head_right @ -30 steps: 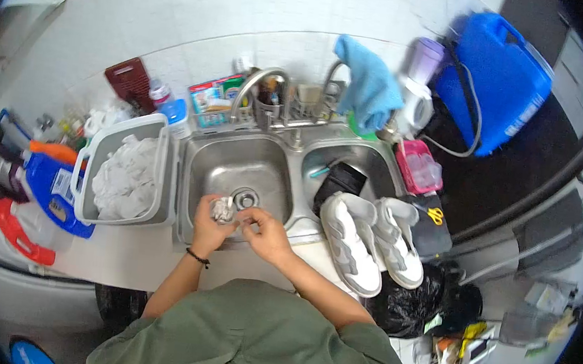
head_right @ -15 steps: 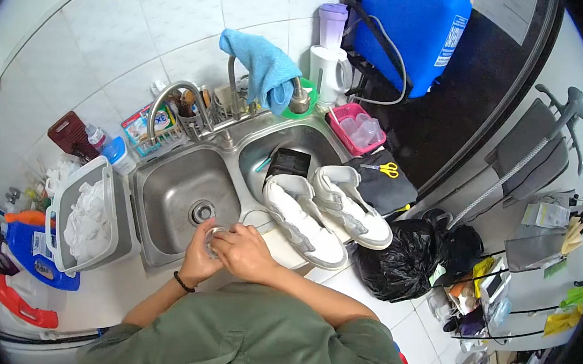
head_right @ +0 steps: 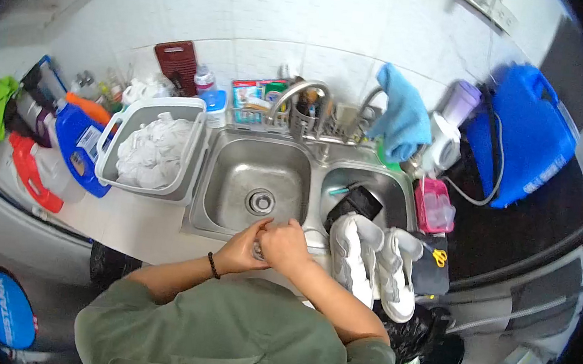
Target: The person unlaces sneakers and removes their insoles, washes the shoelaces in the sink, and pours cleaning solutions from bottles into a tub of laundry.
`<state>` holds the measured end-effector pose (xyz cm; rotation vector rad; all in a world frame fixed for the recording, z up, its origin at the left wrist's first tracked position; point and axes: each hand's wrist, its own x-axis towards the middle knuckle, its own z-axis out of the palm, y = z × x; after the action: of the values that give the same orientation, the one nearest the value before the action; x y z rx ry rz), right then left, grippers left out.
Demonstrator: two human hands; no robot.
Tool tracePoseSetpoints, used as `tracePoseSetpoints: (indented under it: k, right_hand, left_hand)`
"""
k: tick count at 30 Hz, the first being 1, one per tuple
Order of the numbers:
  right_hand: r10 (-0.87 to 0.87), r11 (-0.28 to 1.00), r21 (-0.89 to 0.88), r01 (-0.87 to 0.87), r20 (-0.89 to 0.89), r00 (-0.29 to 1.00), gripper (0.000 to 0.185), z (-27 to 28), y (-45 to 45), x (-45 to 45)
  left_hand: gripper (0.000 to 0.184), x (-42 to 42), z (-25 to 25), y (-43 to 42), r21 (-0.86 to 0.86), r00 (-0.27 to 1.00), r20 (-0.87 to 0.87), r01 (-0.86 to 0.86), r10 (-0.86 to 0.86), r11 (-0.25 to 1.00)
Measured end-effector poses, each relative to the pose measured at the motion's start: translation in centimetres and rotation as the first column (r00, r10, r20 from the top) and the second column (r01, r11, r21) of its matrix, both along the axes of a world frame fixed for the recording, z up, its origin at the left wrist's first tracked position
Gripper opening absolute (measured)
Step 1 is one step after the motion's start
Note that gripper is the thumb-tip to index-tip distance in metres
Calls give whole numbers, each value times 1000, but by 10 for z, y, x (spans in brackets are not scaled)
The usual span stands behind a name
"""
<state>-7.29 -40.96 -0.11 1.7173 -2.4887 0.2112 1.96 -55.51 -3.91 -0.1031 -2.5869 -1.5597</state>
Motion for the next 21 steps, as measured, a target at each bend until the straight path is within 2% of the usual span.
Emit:
tracePoseSetpoints:
  k: [1,4,7,10,13,15,16,17,21]
  right_hand:
    - [39,996,-77,-35,44,998,13,0,-8,1]
    - [121,973,-221,-65,254,960,18,6,-35,8]
    - [248,931,-330,-157,255,935,21,32,-61,17]
    - [298,842,-524,-125,261,918,20,66,-95,11]
    - [301,832,-549,-84,318,899,13,101,-142,-9]
    - [244,851,-521,-59,293,924,12,116,-186,-26]
    - [275,811,-577,-100,223,935,12,115,-215,-40]
    - [300,764,-629,-142,151,942,12,110,-245,-54]
    - [177,888,-441,-131,63,982,17,109,-346,-86]
  left_hand:
    - [101,7,-1,-4,35,997,30,-72,71,997]
    - [92,25,-10,-24,83,961,-35,-269,273,960]
    - [78,49,-15,-42,45,860,-127,-492,494,869]
    - [78,84,-5,-64,-102,751,-159,-658,641,746]
    - [80,122,-10,-98,-133,692,-149,-722,706,679]
    - [83,145,-14,-123,-284,687,-154,-719,710,634]
    - [84,152,-15,-135,-355,685,-159,-712,711,606]
    - [86,156,-17,-146,-347,693,-127,-701,709,623]
    - [91,164,-39,-183,-266,725,-37,-670,688,693]
